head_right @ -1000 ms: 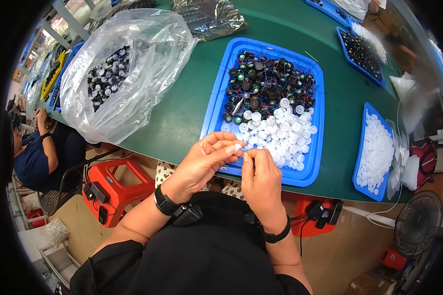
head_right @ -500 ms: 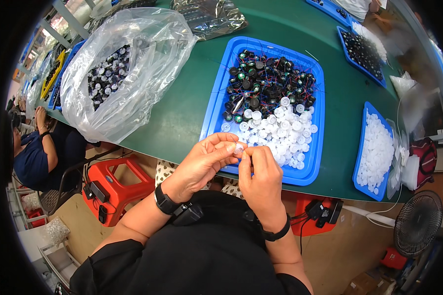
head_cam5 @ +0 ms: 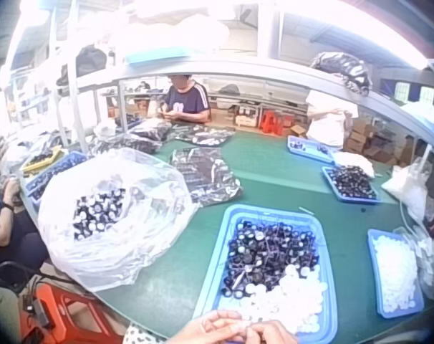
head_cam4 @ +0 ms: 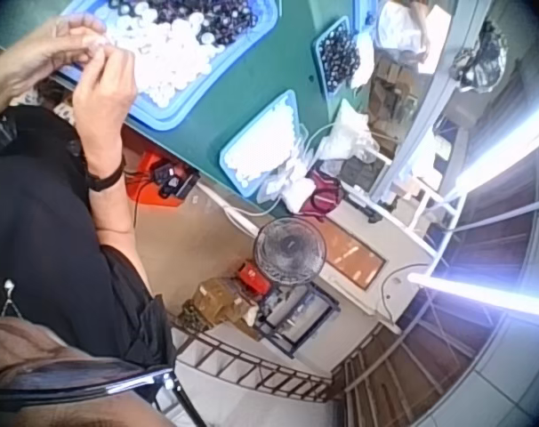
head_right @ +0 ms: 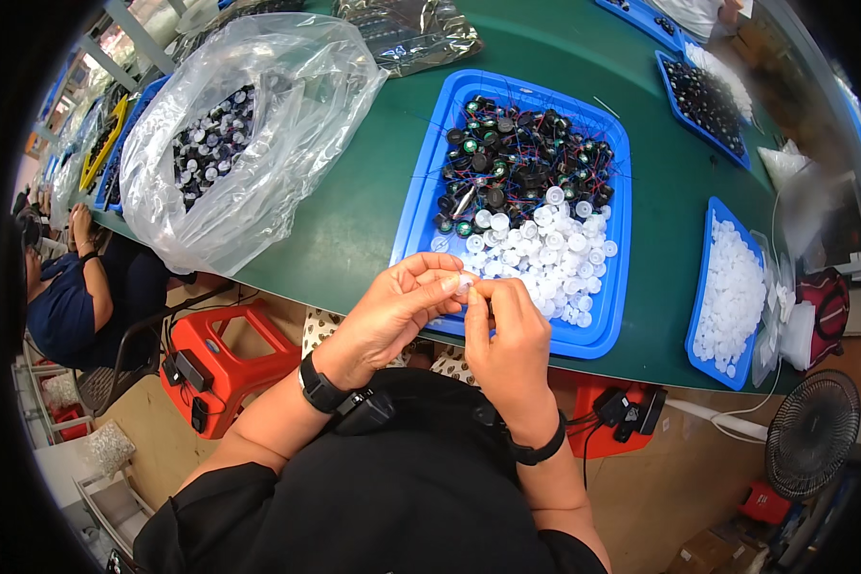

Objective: Manually assembling small black plastic components into a larger housing unit at a factory workbench.

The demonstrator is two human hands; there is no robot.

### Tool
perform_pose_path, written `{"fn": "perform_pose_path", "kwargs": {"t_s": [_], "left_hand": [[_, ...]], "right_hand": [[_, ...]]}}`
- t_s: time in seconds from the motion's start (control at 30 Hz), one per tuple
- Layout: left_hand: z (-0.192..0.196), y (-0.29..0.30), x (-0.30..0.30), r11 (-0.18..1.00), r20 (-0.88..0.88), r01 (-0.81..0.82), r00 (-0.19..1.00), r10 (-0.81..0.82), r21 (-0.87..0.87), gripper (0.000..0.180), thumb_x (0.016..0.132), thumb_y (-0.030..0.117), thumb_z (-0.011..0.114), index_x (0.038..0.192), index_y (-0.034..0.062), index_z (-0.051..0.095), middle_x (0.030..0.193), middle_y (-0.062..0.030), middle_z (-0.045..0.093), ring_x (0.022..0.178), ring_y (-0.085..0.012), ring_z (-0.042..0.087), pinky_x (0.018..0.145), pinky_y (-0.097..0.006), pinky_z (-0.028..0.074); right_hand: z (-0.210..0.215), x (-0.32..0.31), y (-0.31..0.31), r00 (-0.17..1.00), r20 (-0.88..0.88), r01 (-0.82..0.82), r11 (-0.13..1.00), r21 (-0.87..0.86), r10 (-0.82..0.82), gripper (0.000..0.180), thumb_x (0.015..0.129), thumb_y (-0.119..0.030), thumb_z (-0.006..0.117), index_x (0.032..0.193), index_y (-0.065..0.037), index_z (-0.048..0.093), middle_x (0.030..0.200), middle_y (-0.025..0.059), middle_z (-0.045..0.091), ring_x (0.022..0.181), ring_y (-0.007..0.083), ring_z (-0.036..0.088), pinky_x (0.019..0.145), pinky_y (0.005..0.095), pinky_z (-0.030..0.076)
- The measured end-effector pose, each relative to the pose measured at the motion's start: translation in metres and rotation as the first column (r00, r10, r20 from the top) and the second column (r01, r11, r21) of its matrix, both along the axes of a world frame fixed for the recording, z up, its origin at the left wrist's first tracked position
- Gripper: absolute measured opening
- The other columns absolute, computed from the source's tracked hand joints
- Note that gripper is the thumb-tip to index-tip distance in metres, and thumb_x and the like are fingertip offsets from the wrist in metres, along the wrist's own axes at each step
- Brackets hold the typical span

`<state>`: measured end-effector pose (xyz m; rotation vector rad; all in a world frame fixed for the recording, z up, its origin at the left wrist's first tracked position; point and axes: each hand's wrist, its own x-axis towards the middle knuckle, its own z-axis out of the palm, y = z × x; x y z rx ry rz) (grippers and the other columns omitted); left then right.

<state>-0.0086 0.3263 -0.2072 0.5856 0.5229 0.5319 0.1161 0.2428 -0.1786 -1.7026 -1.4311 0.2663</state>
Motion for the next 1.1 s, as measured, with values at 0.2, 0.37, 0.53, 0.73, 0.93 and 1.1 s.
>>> {"fn": "perform_pose_path", "kwargs": {"t_s": [0.2, 0.37, 0.53, 0.73, 0.93, 1.1], "left_hand": [[0.000, -0.001, -0.001, 0.999, -0.010, -0.012, 1.000, 0.011, -0.042, 0.028, 0.090, 0.012, 0.063, 0.113, 0.0023, 0.051, 0.105, -0.0107, 0.065, 0.092, -0.0138, 0.061, 0.083, -0.027, 0.049], [-0.001, -0.001, 0.001, 1.000, -0.025, 0.005, 1.000, -0.005, -0.022, 0.030, 0.089, 0.013, 0.063, 0.115, 0.0017, 0.051, 0.106, -0.0099, 0.064, 0.092, -0.0128, 0.061, 0.081, -0.025, 0.048], [0.002, -0.002, 0.000, 1.000, -0.046, 0.012, 0.999, -0.012, -0.009, 0.033, 0.089, 0.012, 0.063, 0.117, 0.0008, 0.050, 0.106, -0.0089, 0.064, 0.091, -0.0118, 0.060, 0.078, -0.024, 0.047], [0.002, -0.002, -0.001, 1.000, -0.055, 0.020, 0.998, -0.020, 0.002, 0.038, 0.089, 0.012, 0.064, 0.120, -0.0009, 0.047, 0.105, -0.0087, 0.064, 0.091, -0.0107, 0.059, 0.078, -0.023, 0.046], [0.005, -0.003, 0.001, 1.000, -0.051, -0.007, 0.999, 0.006, -0.006, 0.041, 0.088, 0.013, 0.065, 0.121, -0.0019, 0.046, 0.105, -0.0090, 0.064, 0.091, -0.0105, 0.058, 0.077, -0.022, 0.045], [0.004, -0.004, 0.002, 1.000, -0.051, -0.008, 0.999, 0.008, -0.007, 0.042, 0.087, 0.013, 0.066, 0.122, -0.0013, 0.045, 0.105, -0.0089, 0.064, 0.091, -0.0105, 0.058, 0.077, -0.022, 0.044]], "right_hand": [[-0.001, 0.001, -0.003, 0.973, -0.225, 0.033, 0.997, -0.073, -0.048, 0.004, 0.085, 0.003, 0.057, 0.083, 0.001, 0.054, 0.075, 0.0088, 0.057, 0.053, 0.0115, 0.051, 0.043, 0.0256, 0.037], [-0.002, 0.007, -0.004, 0.871, -0.486, -0.035, 0.980, -0.195, -0.066, 0.005, 0.086, 0.002, 0.054, 0.082, 0.000, 0.054, 0.067, -0.0001, 0.051, 0.055, 0.0016, 0.041, 0.044, 0.0194, 0.030], [-0.005, 0.010, 0.000, 0.749, -0.658, -0.071, 0.977, -0.201, -0.081, 0.009, 0.088, -0.004, 0.054, 0.079, -0.001, 0.055, 0.069, -0.0042, 0.050, 0.061, 0.0014, 0.039, 0.053, 0.0189, 0.032], [-0.001, 0.011, 0.002, 0.676, -0.722, -0.078, 0.959, -0.271, -0.149, 0.011, 0.088, -0.006, 0.056, 0.079, -0.001, 0.056, 0.070, -0.0038, 0.050, 0.064, 0.0019, 0.041, 0.057, 0.0194, 0.033], [-0.001, 0.009, 0.001, 0.683, -0.716, -0.055, 0.967, -0.249, -0.145, 0.010, 0.086, -0.006, 0.055, 0.077, -0.001, 0.057, 0.070, -0.0039, 0.051, 0.064, 0.0021, 0.040, 0.057, 0.0185, 0.032], [-0.007, 0.019, 0.003, 0.536, -0.830, -0.132, 0.955, -0.265, -0.156, 0.011, 0.083, -0.007, 0.055, 0.075, -0.001, 0.059, 0.069, -0.0038, 0.052, 0.063, 0.0021, 0.040, 0.057, 0.0175, 0.030]]}}
